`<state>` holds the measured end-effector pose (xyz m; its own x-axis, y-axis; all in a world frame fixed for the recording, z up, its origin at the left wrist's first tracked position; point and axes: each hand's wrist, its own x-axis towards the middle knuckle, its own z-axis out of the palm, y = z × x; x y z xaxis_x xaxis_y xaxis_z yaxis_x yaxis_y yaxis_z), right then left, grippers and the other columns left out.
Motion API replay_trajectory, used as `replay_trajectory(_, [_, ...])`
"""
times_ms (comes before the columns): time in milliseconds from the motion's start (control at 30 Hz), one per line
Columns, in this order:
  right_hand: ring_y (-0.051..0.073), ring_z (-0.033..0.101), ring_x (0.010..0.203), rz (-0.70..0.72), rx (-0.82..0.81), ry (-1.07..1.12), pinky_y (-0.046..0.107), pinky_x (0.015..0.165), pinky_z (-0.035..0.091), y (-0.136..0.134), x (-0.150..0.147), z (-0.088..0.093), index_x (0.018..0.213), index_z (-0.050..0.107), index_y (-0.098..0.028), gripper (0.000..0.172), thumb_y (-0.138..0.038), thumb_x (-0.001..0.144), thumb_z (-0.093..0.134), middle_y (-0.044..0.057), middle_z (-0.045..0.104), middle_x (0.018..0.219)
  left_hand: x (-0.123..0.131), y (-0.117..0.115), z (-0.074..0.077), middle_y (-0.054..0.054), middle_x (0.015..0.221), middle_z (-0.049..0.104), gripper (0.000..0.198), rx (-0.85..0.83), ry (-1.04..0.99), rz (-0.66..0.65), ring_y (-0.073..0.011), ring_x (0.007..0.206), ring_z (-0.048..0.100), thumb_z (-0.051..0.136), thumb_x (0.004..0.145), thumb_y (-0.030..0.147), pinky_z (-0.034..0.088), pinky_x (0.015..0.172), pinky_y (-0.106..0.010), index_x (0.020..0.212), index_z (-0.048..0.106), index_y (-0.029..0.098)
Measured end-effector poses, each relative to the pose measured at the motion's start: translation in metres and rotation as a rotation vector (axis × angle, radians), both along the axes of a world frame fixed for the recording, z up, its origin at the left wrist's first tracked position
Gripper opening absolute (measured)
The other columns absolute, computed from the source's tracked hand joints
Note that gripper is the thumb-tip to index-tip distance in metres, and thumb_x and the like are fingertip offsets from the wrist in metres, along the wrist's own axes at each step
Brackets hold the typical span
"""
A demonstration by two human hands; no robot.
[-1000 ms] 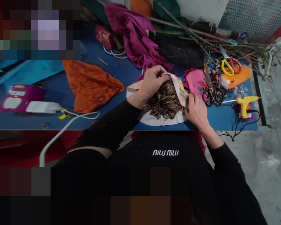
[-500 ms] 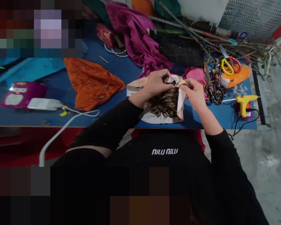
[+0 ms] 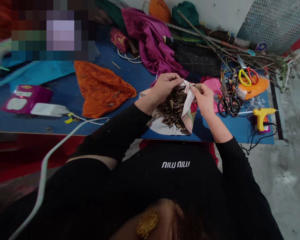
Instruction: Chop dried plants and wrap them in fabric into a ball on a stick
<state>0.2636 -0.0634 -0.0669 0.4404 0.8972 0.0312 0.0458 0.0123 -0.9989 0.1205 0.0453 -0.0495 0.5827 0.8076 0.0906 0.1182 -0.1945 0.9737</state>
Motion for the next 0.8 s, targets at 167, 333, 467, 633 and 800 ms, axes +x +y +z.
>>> replay_trajectory(167, [0.012, 0.050, 0.063, 0.042, 0.019, -0.368, 0.030, 0.066, 0.048, -0.006, -0.003, 0.010, 0.073, 0.058, -0.024, 0.030, -0.035, 0.075, 0.085, -0.007, 0.057, 0.066, 0.007, -0.002, 0.004, 0.004, 0.061, 0.051, 0.025, -0.101, -0.050, 0.033, -0.0094, 0.059, 0.042, 0.065, 0.087, 0.015, 0.039, 0.063, -0.024, 0.064, 0.057, 0.018])
replay_trajectory(333, [0.014, 0.055, 0.072, 0.126, 0.044, -0.535, 0.032, 0.073, 0.050, -0.014, -0.005, 0.019, 0.082, 0.067, -0.023, 0.008, -0.027, 0.082, 0.075, -0.004, 0.066, 0.076, 0.012, 0.003, 0.004, 0.004, 0.060, 0.050, 0.028, -0.268, -0.125, 0.087, -0.0086, 0.055, 0.043, 0.063, 0.089, 0.014, 0.039, 0.059, -0.022, 0.063, 0.055, 0.018])
replay_trajectory(467, [0.015, 0.058, 0.075, 0.005, 0.171, -0.459, 0.034, 0.075, 0.050, -0.019, -0.004, 0.020, 0.085, 0.070, -0.024, 0.011, -0.031, 0.092, 0.064, -0.001, 0.068, 0.080, 0.015, 0.008, 0.002, 0.002, 0.064, 0.054, 0.027, -0.351, -0.179, 0.135, -0.0073, 0.056, 0.048, 0.062, 0.092, 0.012, 0.039, 0.059, -0.021, 0.066, 0.057, 0.016])
replay_trajectory(633, [0.018, 0.062, 0.085, 0.173, 0.157, -0.589, 0.036, 0.082, 0.051, -0.020, -0.001, 0.024, 0.072, 0.066, -0.023, 0.014, -0.029, 0.085, 0.070, 0.001, 0.069, 0.085, 0.019, 0.007, 0.005, 0.004, 0.059, 0.048, 0.033, -0.373, -0.176, 0.148, -0.0063, 0.052, 0.043, 0.061, 0.095, 0.012, 0.037, 0.057, -0.020, 0.063, 0.053, 0.016])
replay_trajectory(800, [0.016, 0.060, 0.079, -0.018, 0.177, -0.385, 0.035, 0.083, 0.052, -0.016, 0.002, 0.017, 0.076, 0.063, -0.024, 0.018, -0.037, 0.088, 0.066, -0.001, 0.069, 0.081, 0.015, 0.006, 0.005, 0.004, 0.056, 0.048, 0.032, -0.272, -0.130, 0.097, -0.0080, 0.052, 0.041, 0.063, 0.092, 0.015, 0.034, 0.056, -0.024, 0.061, 0.052, 0.018])
